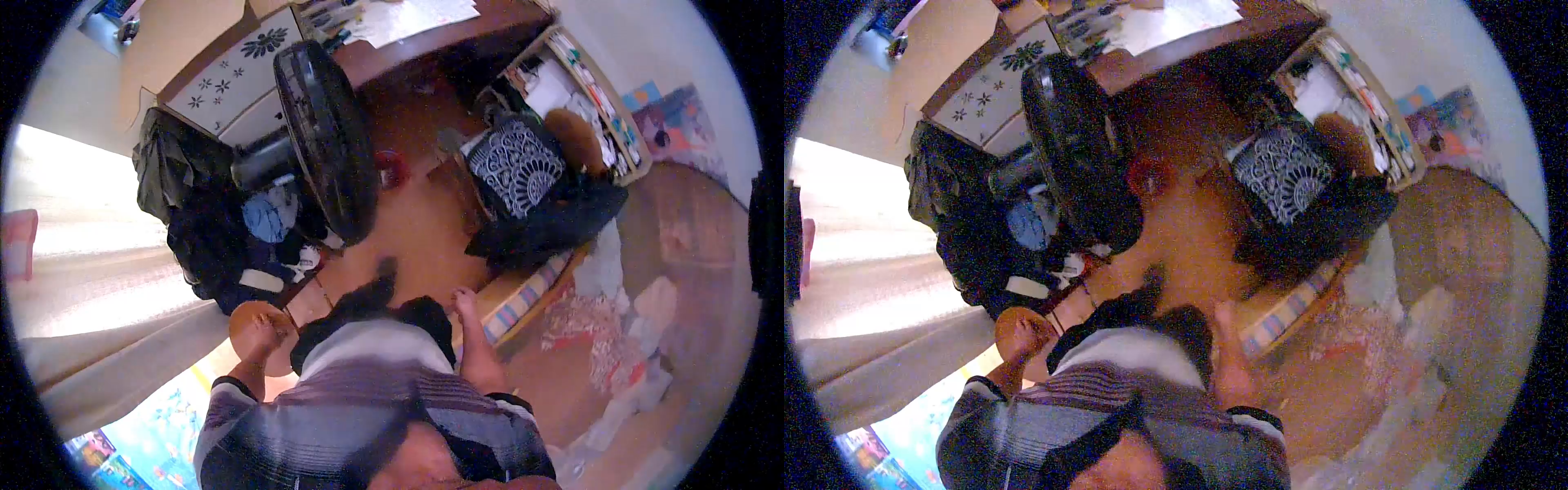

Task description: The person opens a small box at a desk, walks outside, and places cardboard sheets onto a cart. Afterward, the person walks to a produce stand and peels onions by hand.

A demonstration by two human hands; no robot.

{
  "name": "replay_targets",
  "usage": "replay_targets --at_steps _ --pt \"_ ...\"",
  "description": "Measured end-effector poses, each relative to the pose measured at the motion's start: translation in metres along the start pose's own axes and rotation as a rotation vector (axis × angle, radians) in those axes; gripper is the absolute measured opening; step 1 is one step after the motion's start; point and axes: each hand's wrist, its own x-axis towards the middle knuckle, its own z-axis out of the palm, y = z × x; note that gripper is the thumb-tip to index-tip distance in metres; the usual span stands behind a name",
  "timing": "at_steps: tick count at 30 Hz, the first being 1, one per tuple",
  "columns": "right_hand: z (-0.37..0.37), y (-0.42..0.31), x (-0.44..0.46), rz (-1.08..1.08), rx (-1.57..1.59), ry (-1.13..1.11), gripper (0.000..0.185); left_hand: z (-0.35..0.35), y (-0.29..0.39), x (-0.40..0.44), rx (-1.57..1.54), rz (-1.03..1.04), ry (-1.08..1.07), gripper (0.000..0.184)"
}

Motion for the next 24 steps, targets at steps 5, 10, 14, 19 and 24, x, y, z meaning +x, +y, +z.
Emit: replay_targets --at_steps 5,10,14,19,24 --pt "-0.037 -0.086 0.089 -0.07 -0.154 -0.114 0.019 -0.012 0.069 0.012 -0.369 -0.218 0.219 0.098" --pt "-0.053 -0.161 0.196 0.127 0.03 -0.24 0.018 -0.004 0.158 0.024 -0.471 -0.236 0.434 0.074" --pt "-0.065 -0.171 0.346 -0.133 -0.177 -0.338 0.018 0.001 0.25 0.009 -0.906 -0.257 0.261 0.051" --pt "-0.076 -0.353 0.377 -0.23 -0.144 -0.36 0.019 -0.015 0.34 -0.008 -1.302 -0.26 0.104 0.039" --pt "-0.079 -0.474 0.424 -0.312 -0.071 -0.354 0.034 -0.024 0.381 0.012 -1.594 -0.473 0.03 0.037"
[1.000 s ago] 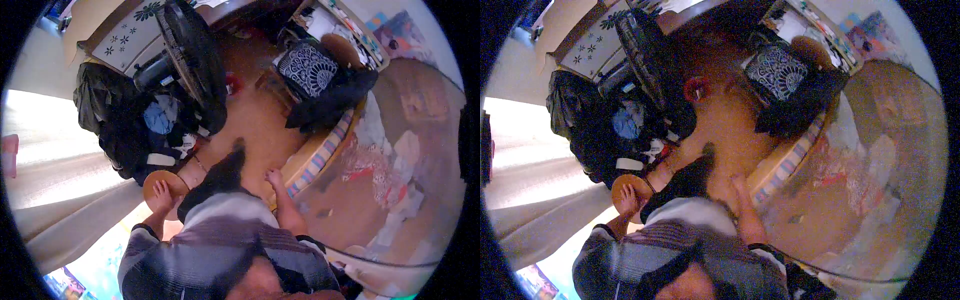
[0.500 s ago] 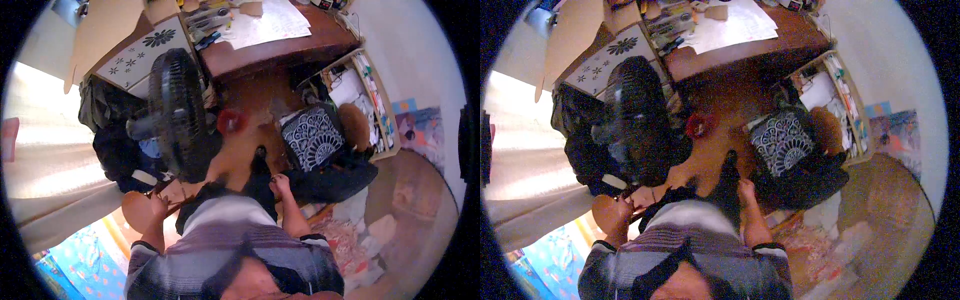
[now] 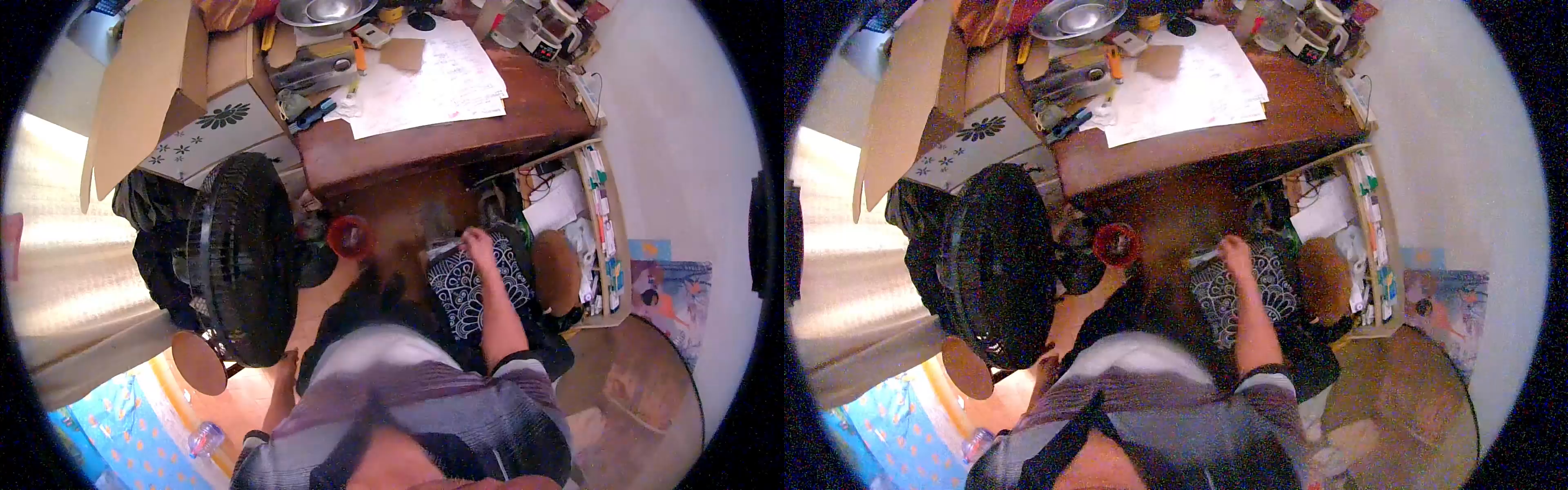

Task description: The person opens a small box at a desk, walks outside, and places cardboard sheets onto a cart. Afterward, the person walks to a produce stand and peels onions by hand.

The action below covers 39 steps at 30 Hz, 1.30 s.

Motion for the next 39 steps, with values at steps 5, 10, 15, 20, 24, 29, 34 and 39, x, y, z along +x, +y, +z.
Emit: replay_targets --at_steps 5,10,15,20,24,29,34,39 --pt "-0.026 -0.11 0.013 -0.043 0.008 0.141 0.04 0.035 0.048 0.013 -0.118 -0.017 -0.083 0.034" --pt "-0.062 -0.143 0.051 -0.198 0.008 0.23 0.041 0.072 0.081 0.032 -0.127 -0.019 -0.136 0.032" --pt "-0.062 -0.234 0.085 -0.321 0.136 0.276 0.042 0.105 0.108 0.046 -0.126 -0.026 -0.161 0.03" --pt "-0.099 -0.314 0.185 -0.482 -0.061 0.369 0.046 0.127 0.129 0.055 -0.119 -0.047 -0.124 0.028" --pt "-0.129 -0.376 0.29 -0.648 -0.217 0.499 0.05 0.171 0.21 0.034 -0.135 -0.089 -0.054 0.029" --pt "-0.152 -0.423 0.405 -0.724 -0.16 0.491 0.056 0.232 0.306 0.019 0.075 0.039 -0.121 0.031" --pt "-0.142 -0.457 0.461 -0.65 -0.009 0.408 0.058 0.321 0.503 -0.036 0.21 0.412 0.072 0.033" --pt "-0.148 -0.457 0.515 -0.635 -0.076 0.46 0.046 0.39 0.554 0.02 0.409 0.8 0.519 0.036"
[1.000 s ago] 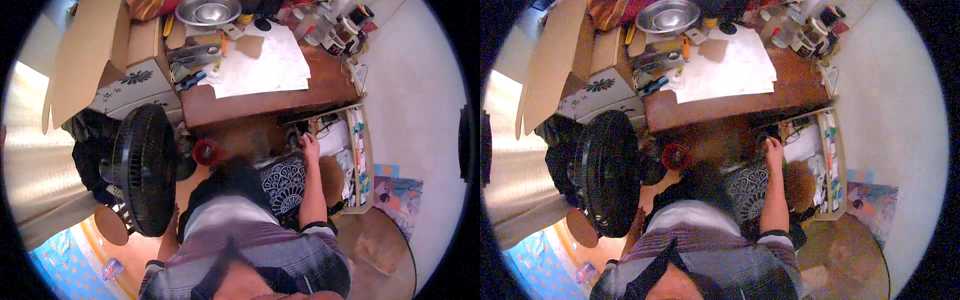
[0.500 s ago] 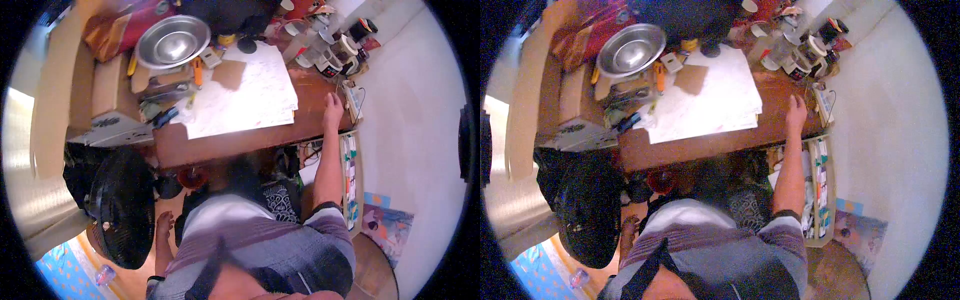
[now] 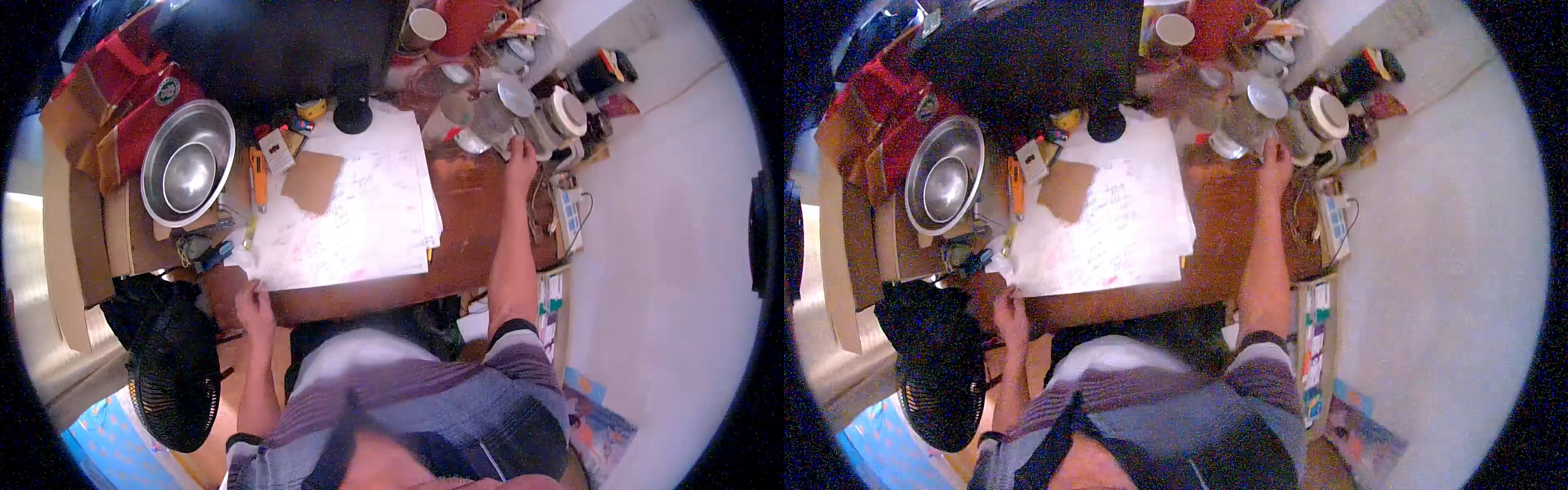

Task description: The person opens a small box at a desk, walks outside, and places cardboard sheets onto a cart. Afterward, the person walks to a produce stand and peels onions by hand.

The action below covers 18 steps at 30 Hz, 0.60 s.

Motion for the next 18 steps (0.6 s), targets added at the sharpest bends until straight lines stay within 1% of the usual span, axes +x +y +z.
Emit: replay_targets --at_steps 1,2,3,6,9,12,13,16,17,18 --pt "0.006 0.036 0.014 -0.013 0.051 -0.02 0.04 0.016 0.001 0.006 0.114 0.106 0.057 0.039" --pt "0.01 0.056 0.024 -0.022 0.097 -0.038 0.035 0.029 0.002 0.01 0.23 0.211 0.108 0.042" --pt "0.01 0.035 0.017 -0.06 -0.029 -0.023 0.031 0.038 0.005 0.012 0.184 0.132 0.029 0.055" --pt "0.015 0.032 0.015 0.079 0.065 -0.029 0.026 0.055 0.009 0.018 0.456 0.196 0.07 0.063" --pt "0.018 0.029 0.011 0.138 0.238 0.081 0.021 0.055 0.007 0.017 0.482 0.16 0.025 0.068" --pt "-0.011 0.028 0.006 0.03 0.207 -0.006 0.018 0.057 0.004 0.02 0.493 0.13 0.001 0.068" --pt "-0.017 0.008 -0.001 0.156 0.448 -0.038 0.016 0.058 0.003 0.021 0.489 0.143 0.015 0.068" --pt "-0.042 -0.059 -0.022 0.18 0.377 -0.053 0.016 0.059 0.0 0.019 0.487 0.182 0.053 0.068" --pt "-0.046 -0.078 -0.027 0.231 0.373 -0.057 0.013 0.06 -0.003 0.019 0.494 0.198 0.069 0.067" --pt "-0.048 -0.085 -0.026 0.216 0.378 -0.075 0.011 0.06 0.0 0.019 0.5 0.214 0.085 0.067"
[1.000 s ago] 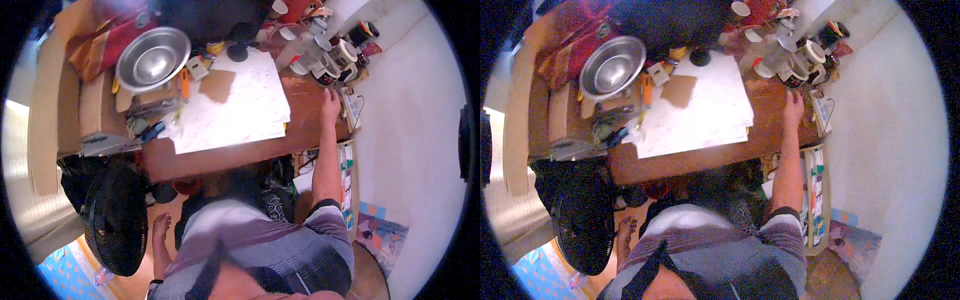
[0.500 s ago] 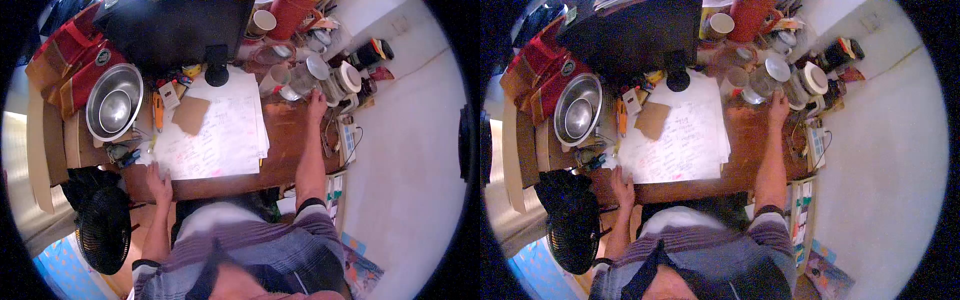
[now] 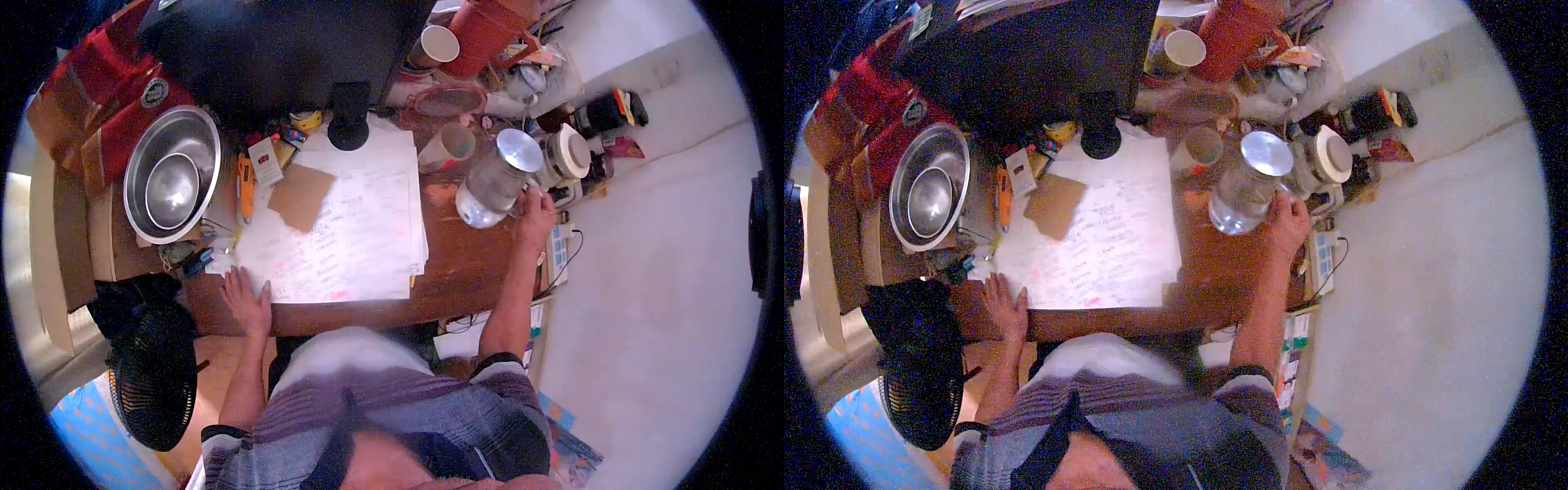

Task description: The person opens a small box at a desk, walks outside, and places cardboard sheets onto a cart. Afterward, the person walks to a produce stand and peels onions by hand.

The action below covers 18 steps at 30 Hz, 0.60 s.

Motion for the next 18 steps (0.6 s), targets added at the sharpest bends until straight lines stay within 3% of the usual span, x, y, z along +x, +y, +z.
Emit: replay_targets --at_steps 9,18 --pt "0.001 -0.04 0.007 -0.202 -0.283 -0.314 0.013 -0.014 0.003 0.001 -0.065 -0.028 -0.019 0.064" --pt "0.015 -0.083 0.013 -0.295 -0.657 -0.454 0.016 -0.01 0.0 0.0 -0.139 -0.073 -0.016 0.063"
